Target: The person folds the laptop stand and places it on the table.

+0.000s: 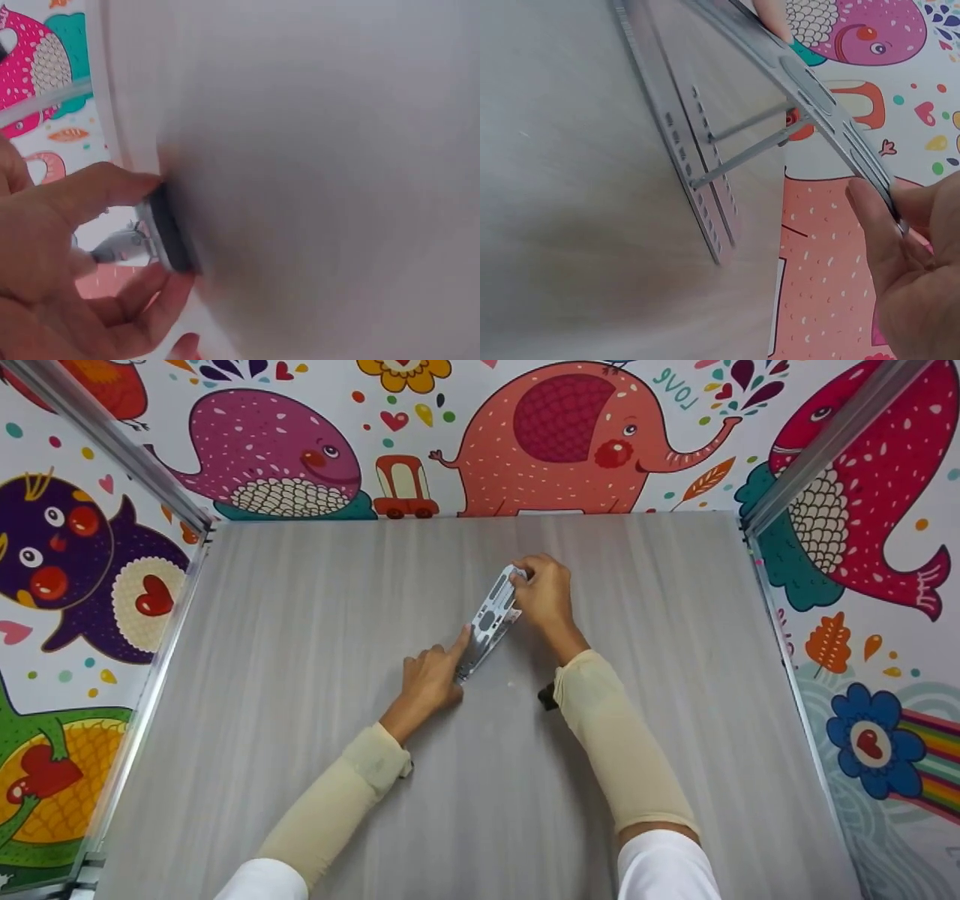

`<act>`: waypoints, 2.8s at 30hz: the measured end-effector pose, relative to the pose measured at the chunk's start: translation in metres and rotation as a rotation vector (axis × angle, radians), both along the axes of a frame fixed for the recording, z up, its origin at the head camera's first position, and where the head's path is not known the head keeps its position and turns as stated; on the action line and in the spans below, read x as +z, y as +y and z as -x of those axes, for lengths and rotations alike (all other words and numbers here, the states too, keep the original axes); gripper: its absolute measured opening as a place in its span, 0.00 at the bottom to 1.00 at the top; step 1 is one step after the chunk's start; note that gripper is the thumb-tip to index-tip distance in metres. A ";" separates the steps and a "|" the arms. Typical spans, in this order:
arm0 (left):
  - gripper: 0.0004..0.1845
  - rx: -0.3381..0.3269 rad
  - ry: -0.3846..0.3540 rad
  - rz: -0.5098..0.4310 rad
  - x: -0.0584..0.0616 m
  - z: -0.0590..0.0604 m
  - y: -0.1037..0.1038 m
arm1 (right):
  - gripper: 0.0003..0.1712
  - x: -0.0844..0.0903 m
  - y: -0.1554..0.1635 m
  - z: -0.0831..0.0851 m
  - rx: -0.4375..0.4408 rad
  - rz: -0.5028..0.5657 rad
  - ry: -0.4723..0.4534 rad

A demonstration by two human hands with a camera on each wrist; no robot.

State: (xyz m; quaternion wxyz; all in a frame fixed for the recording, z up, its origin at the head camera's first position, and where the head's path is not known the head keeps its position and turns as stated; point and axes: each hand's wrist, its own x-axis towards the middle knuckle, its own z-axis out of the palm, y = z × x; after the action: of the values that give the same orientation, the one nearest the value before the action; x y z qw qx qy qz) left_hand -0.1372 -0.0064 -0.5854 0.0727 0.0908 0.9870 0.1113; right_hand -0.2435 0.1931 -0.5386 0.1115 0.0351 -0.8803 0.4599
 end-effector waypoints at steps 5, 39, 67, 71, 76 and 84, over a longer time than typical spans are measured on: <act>0.54 -0.048 -0.048 0.055 0.007 0.020 -0.020 | 0.08 -0.001 -0.003 -0.009 -0.086 0.028 0.009; 0.23 0.172 0.159 -0.045 -0.017 0.002 -0.039 | 0.29 -0.068 0.054 0.009 0.362 -0.567 -0.189; 0.19 0.224 0.129 -0.149 -0.012 0.063 -0.063 | 0.23 -0.069 0.042 -0.036 0.115 -0.427 -0.189; 0.20 0.234 0.131 -0.165 -0.016 0.076 -0.069 | 0.20 -0.071 0.037 -0.047 0.069 -0.425 -0.163; 0.20 0.249 0.093 -0.171 -0.018 0.088 -0.074 | 0.20 -0.071 0.032 -0.058 0.024 -0.421 -0.201; 0.20 0.226 0.083 -0.163 -0.017 0.090 -0.068 | 0.20 -0.068 0.035 -0.060 -0.010 -0.406 -0.257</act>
State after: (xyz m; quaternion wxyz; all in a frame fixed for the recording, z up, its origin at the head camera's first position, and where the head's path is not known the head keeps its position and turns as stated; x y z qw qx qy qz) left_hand -0.2273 -0.0747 -0.6020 0.0110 -0.0105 0.9807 0.1949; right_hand -0.1834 0.2282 -0.6070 -0.0085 -0.0061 -0.9618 0.2735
